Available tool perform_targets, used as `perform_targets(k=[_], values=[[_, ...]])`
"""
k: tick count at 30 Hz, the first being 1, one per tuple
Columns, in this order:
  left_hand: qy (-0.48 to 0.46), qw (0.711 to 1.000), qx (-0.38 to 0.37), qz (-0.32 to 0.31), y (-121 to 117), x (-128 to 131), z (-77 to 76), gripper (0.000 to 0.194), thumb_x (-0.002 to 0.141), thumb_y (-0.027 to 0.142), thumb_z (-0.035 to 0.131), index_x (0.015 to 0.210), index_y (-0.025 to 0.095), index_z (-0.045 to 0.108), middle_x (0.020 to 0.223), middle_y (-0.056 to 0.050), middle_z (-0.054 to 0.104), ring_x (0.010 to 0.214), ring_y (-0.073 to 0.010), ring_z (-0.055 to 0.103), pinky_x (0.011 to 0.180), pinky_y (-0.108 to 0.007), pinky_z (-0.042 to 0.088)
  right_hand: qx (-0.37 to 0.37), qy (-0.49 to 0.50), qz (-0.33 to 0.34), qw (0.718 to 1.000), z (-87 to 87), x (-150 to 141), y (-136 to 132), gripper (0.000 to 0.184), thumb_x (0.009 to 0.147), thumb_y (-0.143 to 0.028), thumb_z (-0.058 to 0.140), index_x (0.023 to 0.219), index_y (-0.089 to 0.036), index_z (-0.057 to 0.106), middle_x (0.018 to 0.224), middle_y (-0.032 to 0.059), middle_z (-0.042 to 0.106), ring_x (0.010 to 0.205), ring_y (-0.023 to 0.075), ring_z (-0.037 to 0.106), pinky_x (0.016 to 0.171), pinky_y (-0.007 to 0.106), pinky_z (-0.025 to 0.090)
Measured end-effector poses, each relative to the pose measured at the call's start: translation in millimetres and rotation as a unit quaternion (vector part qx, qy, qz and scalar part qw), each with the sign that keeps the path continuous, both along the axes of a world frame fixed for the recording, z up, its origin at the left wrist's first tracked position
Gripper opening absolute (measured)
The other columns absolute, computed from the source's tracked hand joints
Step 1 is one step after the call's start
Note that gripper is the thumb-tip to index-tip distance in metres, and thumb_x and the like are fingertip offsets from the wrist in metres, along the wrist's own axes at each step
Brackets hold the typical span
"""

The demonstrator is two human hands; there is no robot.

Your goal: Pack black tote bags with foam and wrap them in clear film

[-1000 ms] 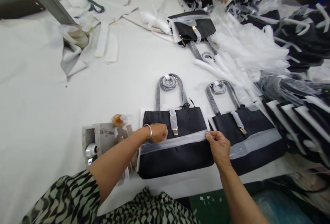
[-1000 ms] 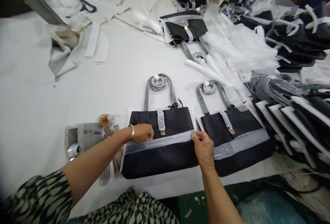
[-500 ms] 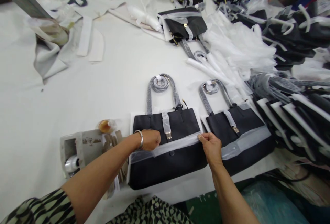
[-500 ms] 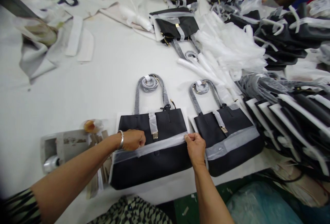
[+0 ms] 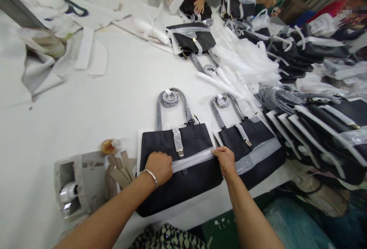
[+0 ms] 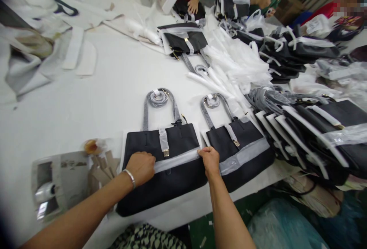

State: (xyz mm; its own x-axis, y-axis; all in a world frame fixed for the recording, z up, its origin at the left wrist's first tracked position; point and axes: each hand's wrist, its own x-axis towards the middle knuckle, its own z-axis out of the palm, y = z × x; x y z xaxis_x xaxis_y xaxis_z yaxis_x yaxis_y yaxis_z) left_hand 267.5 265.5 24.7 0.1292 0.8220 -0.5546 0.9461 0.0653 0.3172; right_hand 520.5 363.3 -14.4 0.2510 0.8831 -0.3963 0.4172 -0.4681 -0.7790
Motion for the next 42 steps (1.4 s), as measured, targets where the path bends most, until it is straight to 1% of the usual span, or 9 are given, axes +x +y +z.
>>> perform_targets(k=[6, 12, 17, 19, 22, 25, 28, 38, 42], values=[[0.035, 0.992, 0.124, -0.001, -13, -1, -0.4, 0.025, 0.075, 0.018, 0.045, 0.071, 0.013, 0.069, 0.077, -0.014, 0.068, 0.078, -0.0279, 0.059, 0.077, -0.047, 0.038, 0.001, -0.023, -0.006, 1.000, -2.6, 1, 3, 0.037, 0.046, -0.033, 0.075, 0.076, -0.016, 0.061, 0.056, -0.0027, 0.058, 0.057, 0.0159, 0.052, 0.058, 0.030, 0.041], [0.083, 0.986, 0.143, -0.015, -12, -17, 34.1, 0.026, 0.076, 0.028, 0.050, 0.071, 0.013, 0.070, 0.082, -0.015, 0.067, 0.088, -0.0301, 0.054, 0.087, -0.051, 0.034, 0.009, -0.023, 0.015, 1.000, -2.2, 2, 4, 0.034, 0.045, -0.034, 0.075, 0.071, -0.017, 0.061, 0.053, -0.0020, 0.058, 0.056, 0.0174, 0.054, 0.055, 0.030, 0.042], [0.077, 0.966, 0.248, 0.012, -6, 1, 60.4, 0.037, 0.084, 0.033, 0.046, 0.110, 0.013, 0.062, 0.111, -0.016, 0.063, 0.111, -0.0318, 0.049, 0.107, -0.052, 0.022, 0.010, -0.017, 0.019, 1.000, -5.2, 4, 4, 0.035, 0.046, -0.034, 0.074, 0.073, -0.016, 0.062, 0.055, -0.0018, 0.059, 0.057, 0.0172, 0.054, 0.057, 0.030, 0.042], [0.032, 0.954, 0.297, -0.021, -4, 22, 51.4, 0.049, 0.088, 0.034, 0.042, 0.134, 0.015, 0.043, 0.137, -0.013, 0.048, 0.129, -0.0308, 0.036, 0.111, -0.049, 0.021, 0.007, -0.013, 0.016, 1.000, -6.0, 4, 3, 0.035, 0.046, -0.034, 0.074, 0.074, -0.016, 0.063, 0.055, -0.0019, 0.059, 0.057, 0.0172, 0.054, 0.057, 0.030, 0.042], [-0.031, 0.942, 0.310, -0.126, -4, 56, 15.9, 0.061, 0.091, 0.040, 0.040, 0.146, 0.021, 0.021, 0.153, -0.006, 0.026, 0.140, -0.0273, 0.020, 0.113, -0.045, 0.022, 0.011, -0.006, 0.014, 1.000, -5.4, 5, 3, 0.033, 0.047, -0.033, 0.074, 0.073, -0.016, 0.063, 0.056, -0.0015, 0.060, 0.057, 0.0171, 0.054, 0.057, 0.030, 0.042], [-0.040, 0.940, 0.293, -0.172, -2, 81, -23.6, 0.064, 0.092, 0.045, 0.039, 0.147, 0.019, 0.017, 0.154, -0.006, 0.023, 0.141, -0.0250, 0.020, 0.113, -0.043, 0.025, 0.022, 0.000, 0.012, 1.000, -5.0, 5, 2, 0.030, 0.049, -0.033, 0.073, 0.072, -0.017, 0.062, 0.056, -0.0019, 0.060, 0.056, 0.0164, 0.053, 0.055, 0.029, 0.041], [-0.042, 0.935, 0.307, -0.174, 6, 94, -45.8, 0.062, 0.094, 0.044, 0.033, 0.147, 0.017, 0.017, 0.154, -0.009, 0.022, 0.142, -0.0232, 0.018, 0.114, -0.043, 0.024, 0.024, 0.012, 0.014, 1.000, -7.1, 5, 0, 0.030, 0.051, -0.034, 0.073, 0.073, -0.017, 0.061, 0.056, -0.0030, 0.058, 0.054, 0.0154, 0.051, 0.054, 0.028, 0.040], [-0.074, 0.957, 0.252, -0.122, 24, 104, -52.0, 0.075, 0.087, 0.066, 0.030, 0.147, 0.026, 0.011, 0.156, -0.003, 0.016, 0.143, -0.0297, 0.012, 0.114, -0.057, 0.017, 0.011, 0.027, 0.036, 0.999, -16.6, 11, -1, 0.029, 0.058, -0.035, 0.071, 0.079, -0.018, 0.059, 0.055, -0.0067, 0.048, 0.052, 0.0124, 0.044, 0.052, 0.027, 0.038], [-0.067, 0.962, 0.241, -0.107, 21, 103, -49.6, 0.079, 0.086, 0.066, 0.031, 0.148, 0.021, 0.011, 0.155, -0.007, 0.017, 0.142, -0.0297, 0.013, 0.114, -0.058, 0.014, 0.008, 0.025, 0.033, 0.999, -18.2, 12, 0, 0.030, 0.056, -0.035, 0.073, 0.078, -0.019, 0.058, 0.058, -0.0067, 0.049, 0.055, 0.0132, 0.046, 0.056, 0.028, 0.039]])
